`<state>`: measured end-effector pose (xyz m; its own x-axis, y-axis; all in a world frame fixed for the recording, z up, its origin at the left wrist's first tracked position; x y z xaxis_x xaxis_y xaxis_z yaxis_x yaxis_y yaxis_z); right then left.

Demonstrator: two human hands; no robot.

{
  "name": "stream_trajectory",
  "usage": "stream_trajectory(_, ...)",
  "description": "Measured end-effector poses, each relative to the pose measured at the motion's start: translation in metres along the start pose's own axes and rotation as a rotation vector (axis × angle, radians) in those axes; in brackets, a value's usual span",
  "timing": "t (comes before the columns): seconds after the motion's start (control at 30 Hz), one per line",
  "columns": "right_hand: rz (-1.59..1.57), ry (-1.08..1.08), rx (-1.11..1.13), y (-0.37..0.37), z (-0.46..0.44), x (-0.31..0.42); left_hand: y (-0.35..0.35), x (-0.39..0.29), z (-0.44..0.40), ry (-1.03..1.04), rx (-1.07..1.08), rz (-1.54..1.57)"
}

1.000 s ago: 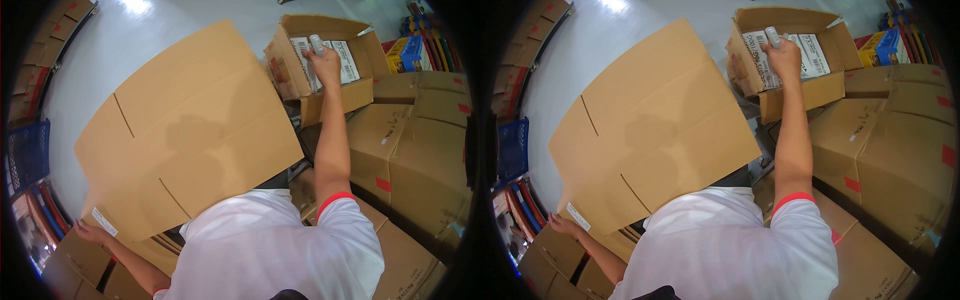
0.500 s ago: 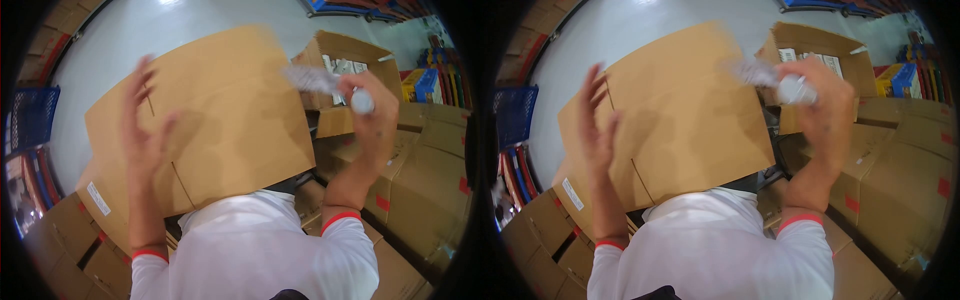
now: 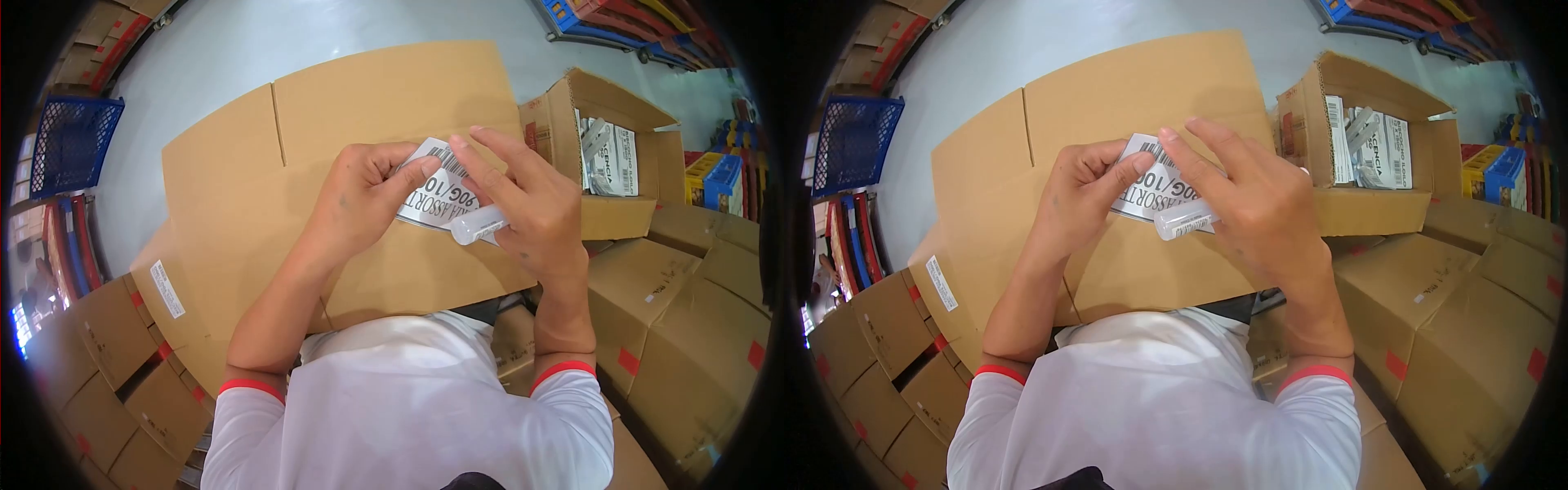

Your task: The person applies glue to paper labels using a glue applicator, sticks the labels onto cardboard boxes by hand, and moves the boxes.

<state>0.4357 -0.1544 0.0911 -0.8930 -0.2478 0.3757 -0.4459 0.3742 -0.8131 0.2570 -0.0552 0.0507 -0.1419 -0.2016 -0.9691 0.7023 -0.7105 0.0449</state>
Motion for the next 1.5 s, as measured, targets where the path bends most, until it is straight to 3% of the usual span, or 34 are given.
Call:
stream_trajectory(0.4, 0.001, -0.099, 0.003, -0.003, 0.003, -0.007, 0.003, 0.003, 0.001, -0.122, 0.051, 0.234)
stream_trajectory(0.57, -0.449, 0.175, 0.104, -0.004, 0.013, -0.021, 0.017, 0.002, 0.005, -0.066, 0.173, 0.099)
stream_trajectory(0.67, -0.498, 0.353, 0.014, -0.025, 0.017, -0.027, 0.021, -0.003, 0.005, -0.077, 0.155, 0.085)
stream_trajectory(0.77, -0.379, 0.652, -0.188, -0.062, 0.032, -0.057, 0.014, -0.002, 0.009, -0.087, 0.122, 0.117)
stream_trajectory(0.9, -0.335, 0.827, -0.415, -0.113, 0.061, -0.128, -0.004, 0.015, 0.011, -0.086, 0.131, 0.055)
stream_trajectory(1.07, -0.402, 0.941, -0.438, -0.093, 0.101, -0.233, -0.007, 0.031, 0.014, -0.173, 0.046, 0.099)
stream_trajectory(1.17, -0.319, 0.991, -0.302, -0.058, 0.104, -0.258, -0.008, 0.038, 0.014, -0.155, 0.042, 0.103)
stream_trajectory(1.23, -0.260, 0.993, -0.267, -0.052, 0.099, -0.256, -0.010, 0.035, 0.016, -0.150, 0.029, 0.079)
stream_trajectory(1.4, -0.283, 0.935, -0.447, -0.086, 0.089, -0.226, -0.018, 0.033, 0.016, -0.172, -0.013, 0.077)
stream_trajectory(1.5, -0.270, 0.875, -0.460, -0.102, 0.065, -0.171, -0.008, 0.025, 0.010, -0.140, -0.036, 0.012)
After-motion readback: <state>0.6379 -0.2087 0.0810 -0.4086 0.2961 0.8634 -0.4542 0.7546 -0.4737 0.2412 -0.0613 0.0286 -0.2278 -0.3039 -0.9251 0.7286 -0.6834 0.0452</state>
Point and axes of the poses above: each hand's wrist, its own z-axis away from the middle knuckle, its own y-axis out of the palm, x = y × z, the point moved 2 cm from there along -z, towards the middle knuckle
